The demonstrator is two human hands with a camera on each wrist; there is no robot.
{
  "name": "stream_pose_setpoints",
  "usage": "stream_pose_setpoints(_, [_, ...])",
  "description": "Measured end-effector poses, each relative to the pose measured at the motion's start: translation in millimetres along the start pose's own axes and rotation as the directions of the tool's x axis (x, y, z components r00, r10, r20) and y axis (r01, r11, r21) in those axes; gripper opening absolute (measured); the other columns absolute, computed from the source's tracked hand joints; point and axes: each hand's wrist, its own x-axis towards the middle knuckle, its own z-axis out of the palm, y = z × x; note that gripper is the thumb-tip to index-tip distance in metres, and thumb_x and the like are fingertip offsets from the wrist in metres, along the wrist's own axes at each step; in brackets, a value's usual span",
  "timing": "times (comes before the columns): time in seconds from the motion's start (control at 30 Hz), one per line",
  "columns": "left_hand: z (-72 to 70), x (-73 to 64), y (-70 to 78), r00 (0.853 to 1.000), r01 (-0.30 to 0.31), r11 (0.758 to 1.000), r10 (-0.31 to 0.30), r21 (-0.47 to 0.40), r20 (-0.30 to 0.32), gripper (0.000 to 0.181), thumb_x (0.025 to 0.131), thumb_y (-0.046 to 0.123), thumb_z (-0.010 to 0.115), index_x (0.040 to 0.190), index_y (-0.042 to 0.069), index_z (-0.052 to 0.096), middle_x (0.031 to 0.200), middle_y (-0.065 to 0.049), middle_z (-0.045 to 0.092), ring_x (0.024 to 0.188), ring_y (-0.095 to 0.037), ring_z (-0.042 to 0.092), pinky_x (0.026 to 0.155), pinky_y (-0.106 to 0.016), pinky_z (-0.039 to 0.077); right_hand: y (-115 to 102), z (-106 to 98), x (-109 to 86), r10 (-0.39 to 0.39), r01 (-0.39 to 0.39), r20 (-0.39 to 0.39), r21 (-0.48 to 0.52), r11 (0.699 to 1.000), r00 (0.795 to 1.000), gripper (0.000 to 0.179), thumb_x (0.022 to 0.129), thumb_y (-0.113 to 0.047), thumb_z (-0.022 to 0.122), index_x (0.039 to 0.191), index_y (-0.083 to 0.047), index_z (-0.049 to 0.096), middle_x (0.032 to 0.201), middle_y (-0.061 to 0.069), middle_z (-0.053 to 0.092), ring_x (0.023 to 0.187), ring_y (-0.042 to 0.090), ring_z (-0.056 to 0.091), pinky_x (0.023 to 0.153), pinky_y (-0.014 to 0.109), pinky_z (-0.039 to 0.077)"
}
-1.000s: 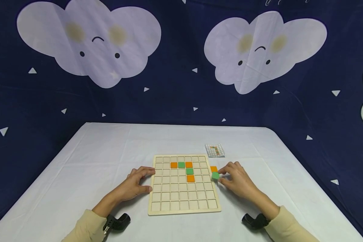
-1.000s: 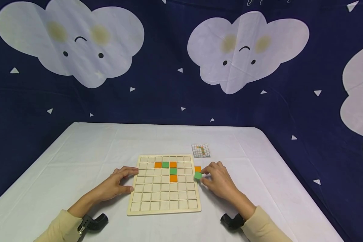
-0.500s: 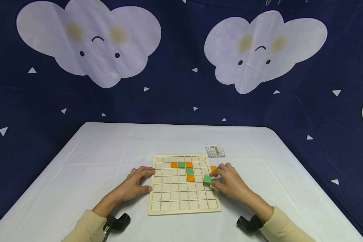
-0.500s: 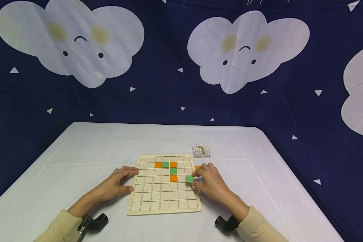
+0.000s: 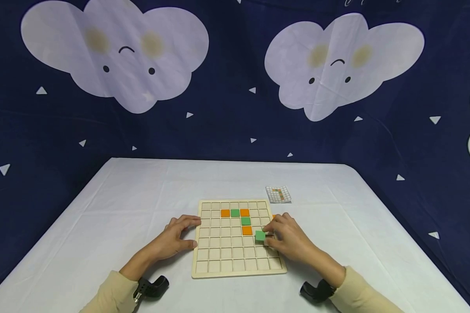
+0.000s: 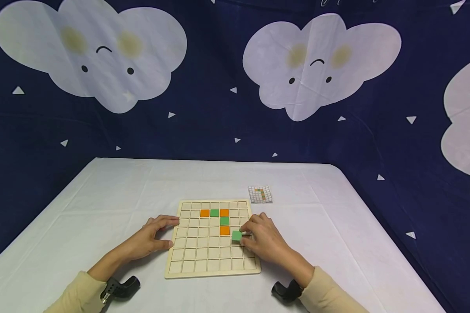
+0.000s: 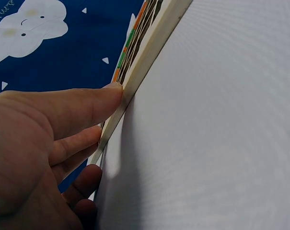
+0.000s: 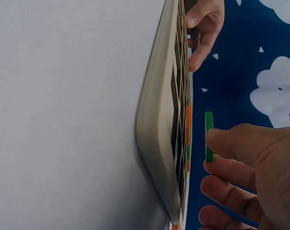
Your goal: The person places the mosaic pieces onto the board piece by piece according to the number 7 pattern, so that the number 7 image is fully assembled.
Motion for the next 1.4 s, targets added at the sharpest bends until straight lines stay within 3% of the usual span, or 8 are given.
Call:
stream_pose_setpoints(0.4, [0.0,0.4,0.7,1.000,0.007,1.000,-0.007,-0.015,-0.003,0.055,0.075,0.015,0.076,0.127,0.011,0.057,0.141,-0.003,0.047,0.121,-0.025,0.036,0.103,-0.054,0.022,-10,7,6.8,-0.040,0.040,0.014,-0.016,0.999,0.999,0.019,0.077,-0.025,0.074,0.095,-0.017,0.071,0.091,-0.009,0.060,0.087,0.007,0.042,0.079,0.030,0.037])
stream_pose_setpoints(0.8, [-0.3,0.1,1.1,1.000,0.007,1.000,-0.007,0.003,-0.005,0.055,0.075,0.016,0.076,0.126,0.011,0.058,0.141,-0.002,0.048,0.113,-0.018,0.037,0.097,-0.044,0.027,-14,13,12.9,-0.095,0.096,0.036,-0.029,0.995,0.995,0.018,0.078,-0.026,0.074,0.094,-0.018,0.072,0.088,-0.009,0.059,0.081,0.006,0.036,0.075,0.026,0.032])
stream_pose_setpoints(1.4, [-1.1,-0.6,1.1,1.000,-0.007,1.000,0.008,0.008,-0.010,0.054,0.075,0.015,0.075,0.126,0.011,0.058,0.141,-0.003,0.048,0.113,-0.018,0.038,0.096,-0.043,0.026,-17,15,14.1,-0.097,0.099,0.055,-0.039,0.994,0.994,0.019,0.077,-0.027,0.075,0.094,-0.018,0.072,0.089,-0.008,0.060,0.082,0.007,0.039,0.074,0.025,0.033])
